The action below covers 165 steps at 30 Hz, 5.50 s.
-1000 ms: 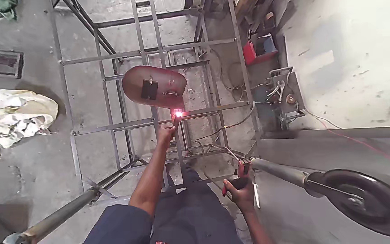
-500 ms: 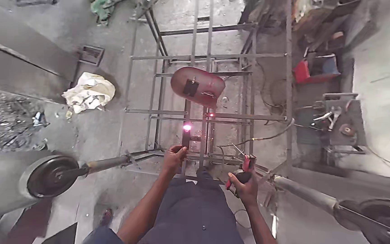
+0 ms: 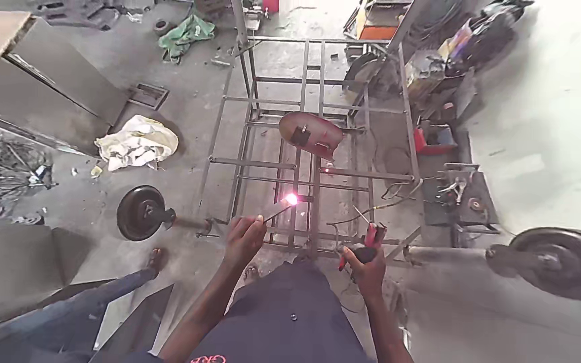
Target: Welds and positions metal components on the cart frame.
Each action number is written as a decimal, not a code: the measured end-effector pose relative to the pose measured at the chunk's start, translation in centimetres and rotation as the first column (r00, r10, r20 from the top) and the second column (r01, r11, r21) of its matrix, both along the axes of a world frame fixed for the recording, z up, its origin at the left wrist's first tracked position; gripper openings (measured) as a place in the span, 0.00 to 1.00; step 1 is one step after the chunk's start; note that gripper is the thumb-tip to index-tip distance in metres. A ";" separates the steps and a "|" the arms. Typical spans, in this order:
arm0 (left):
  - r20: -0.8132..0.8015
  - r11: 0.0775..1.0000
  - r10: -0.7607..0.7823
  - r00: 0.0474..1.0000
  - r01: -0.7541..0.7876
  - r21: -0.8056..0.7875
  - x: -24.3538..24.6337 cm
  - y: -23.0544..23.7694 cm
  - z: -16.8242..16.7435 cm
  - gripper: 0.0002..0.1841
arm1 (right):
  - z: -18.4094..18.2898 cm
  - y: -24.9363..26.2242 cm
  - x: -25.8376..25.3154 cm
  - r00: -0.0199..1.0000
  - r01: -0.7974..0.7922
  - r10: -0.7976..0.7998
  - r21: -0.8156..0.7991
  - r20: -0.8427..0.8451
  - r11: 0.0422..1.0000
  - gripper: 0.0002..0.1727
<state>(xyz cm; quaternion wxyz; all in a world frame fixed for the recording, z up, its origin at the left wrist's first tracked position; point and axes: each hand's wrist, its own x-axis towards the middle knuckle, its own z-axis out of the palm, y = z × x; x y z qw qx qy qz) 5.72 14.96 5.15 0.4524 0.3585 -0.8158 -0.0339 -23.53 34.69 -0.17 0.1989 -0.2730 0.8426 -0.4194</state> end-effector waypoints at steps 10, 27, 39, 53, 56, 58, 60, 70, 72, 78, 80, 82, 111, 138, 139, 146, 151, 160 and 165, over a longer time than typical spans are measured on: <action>-0.550 0.839 0.112 0.828 0.217 0.498 15.3 5.2 1.6 0.05 | 4.2 4.6 14.4 0.992 0.010 -0.018 -0.061 -0.128 0.998 0.55; -0.755 0.599 0.654 -0.052 0.645 0.474 28.8 5.9 6.5 0.08 | 3.7 3.9 19.7 0.980 -0.182 0.178 -0.034 -0.090 0.983 0.55; -0.826 0.492 0.563 -0.003 0.805 0.332 38.4 -1.2 2.2 0.11 | 5.1 0.1 29.6 0.986 -0.053 0.041 -0.074 -0.160 0.996 0.57; -0.929 0.329 0.328 0.172 0.901 0.283 44.2 -8.5 -1.8 0.07 | 14.2 -0.7 43.2 0.987 0.057 -0.102 -0.331 -0.120 0.942 0.52; -0.841 0.381 0.198 0.504 0.750 0.540 43.0 -10.3 -3.0 0.14 | 13.4 -0.6 44.6 0.985 0.089 -0.123 -0.251 -0.123 0.964 0.53; -0.800 0.391 0.129 0.586 0.711 0.584 41.5 -11.5 -3.8 0.22 | 13.1 -0.6 45.2 0.984 0.086 -0.116 -0.214 -0.131 0.973 0.54; -0.787 0.398 0.065 0.614 0.707 0.585 39.8 -12.6 -5.0 0.26 | 13.1 -0.5 45.4 0.983 0.072 -0.107 -0.215 -0.153 0.974 0.53; -0.720 0.518 -0.119 0.684 0.661 0.542 35.5 -14.2 -7.9 0.29 | 13.2 0.7 46.5 0.964 0.158 -0.188 -0.164 -0.188 0.974 0.53; -0.670 0.550 -0.151 0.726 0.625 0.554 35.2 -14.6 -8.1 0.28 | 12.9 0.8 46.5 0.965 0.158 -0.189 -0.171 -0.182 0.973 0.52; -0.614 0.584 -0.174 0.770 0.583 0.565 34.8 -15.7 -8.2 0.24 | 12.6 0.4 46.3 0.965 0.144 -0.175 -0.163 -0.197 0.976 0.52; -0.607 0.589 -0.185 0.773 0.582 0.561 34.8 -16.1 -8.3 0.22 | 12.5 0.4 46.1 0.965 0.127 -0.159 -0.158 -0.209 0.979 0.53; -0.585 0.590 -0.213 0.782 0.581 0.561 34.8 -16.6 -8.4 0.21 | 12.4 0.3 46.0 0.966 0.120 -0.150 -0.151 -0.208 0.981 0.54; -0.552 0.578 -0.239 0.799 0.574 0.581 34.6 -17.7 -9.3 0.21 | 11.7 -0.1 46.9 0.968 0.135 -0.171 -0.198 -0.183 0.971 0.54; -0.509 0.661 -0.113 0.853 0.447 0.603 35.4 -15.0 -8.7 0.19 | 10.2 0.1 45.7 0.974 0.163 -0.188 -0.189 -0.124 0.968 0.52; -0.533 0.661 -0.101 0.840 0.457 0.595 35.3 -14.9 -8.6 0.19 | 10.1 0.2 45.5 0.976 0.158 -0.182 -0.185 -0.118 0.970 0.52; -0.131 0.895 -0.019 0.991 0.076 0.441 34.9 -14.1 -9.0 0.13 | 9.7 0.7 42.8 0.987 0.103 -0.122 -0.181 -0.100 0.978 0.52; -0.138 0.875 0.240 0.961 -0.152 0.460 33.8 -12.3 -8.4 0.12 | 10.2 0.9 39.1 0.998 0.038 -0.045 -0.159 -0.039 0.987 0.51; -0.388 0.732 0.427 0.817 -0.060 0.679 35.1 -9.0 -4.6 0.13 | 9.8 0.6 34.5 0.996 -0.093 0.092 -0.187 -0.017 0.978 0.49; -0.391 0.669 0.431 0.813 0.003 0.743 34.4 -7.4 -3.1 0.12 | 9.4 -0.6 34.5 0.992 -0.122 0.121 -0.113 -0.021 0.986 0.51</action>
